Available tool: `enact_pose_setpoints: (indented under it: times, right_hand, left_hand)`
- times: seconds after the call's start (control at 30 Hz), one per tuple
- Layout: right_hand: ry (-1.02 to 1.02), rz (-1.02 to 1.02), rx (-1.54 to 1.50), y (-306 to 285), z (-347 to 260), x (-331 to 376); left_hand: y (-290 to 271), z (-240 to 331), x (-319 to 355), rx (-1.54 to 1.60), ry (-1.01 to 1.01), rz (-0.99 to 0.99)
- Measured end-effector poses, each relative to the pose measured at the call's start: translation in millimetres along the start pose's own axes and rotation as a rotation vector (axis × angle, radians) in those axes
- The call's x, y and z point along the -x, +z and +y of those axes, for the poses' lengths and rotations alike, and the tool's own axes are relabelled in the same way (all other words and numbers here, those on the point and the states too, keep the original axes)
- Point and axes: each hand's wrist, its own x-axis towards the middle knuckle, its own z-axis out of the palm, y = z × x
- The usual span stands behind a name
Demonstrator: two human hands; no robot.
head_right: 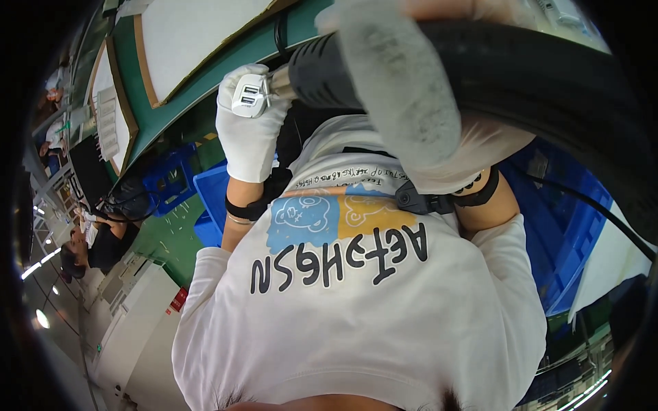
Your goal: The person holds a power adapter, applies heat to its seams with a heat gun, and places it on a tray before picking up another one to repeat the process.
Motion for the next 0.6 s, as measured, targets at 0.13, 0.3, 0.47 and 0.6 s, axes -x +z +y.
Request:
enact_pose_setpoints:
  times: [0.13, 0.3, 0.47, 0.6]
  right_hand:
    - [-0.201, -0.176, -0.169, -0.9, 8.7, -1.5]
    - [-0.127, -0.242, -0.159, -4.6, 0.9, -3.6]
    - [-0.069, -0.223, -0.119, -3.1, -5.9, -0.6]
    - [-0.100, -0.132, -0.065, -0.6, -5.0, 2.7]
  left_hand:
    - [2.1, 1.0, -1.2, 0.093, -0.009, -0.002]
    - [3.8, 2.6, -1.2, 0.183, 0.016, -0.020]
    - [4.0, 2.3, -1.1, 0.158, 0.105, -0.017]
    - [3.4, 0.4, -1.4, 0.138, 0.140, -0.018]
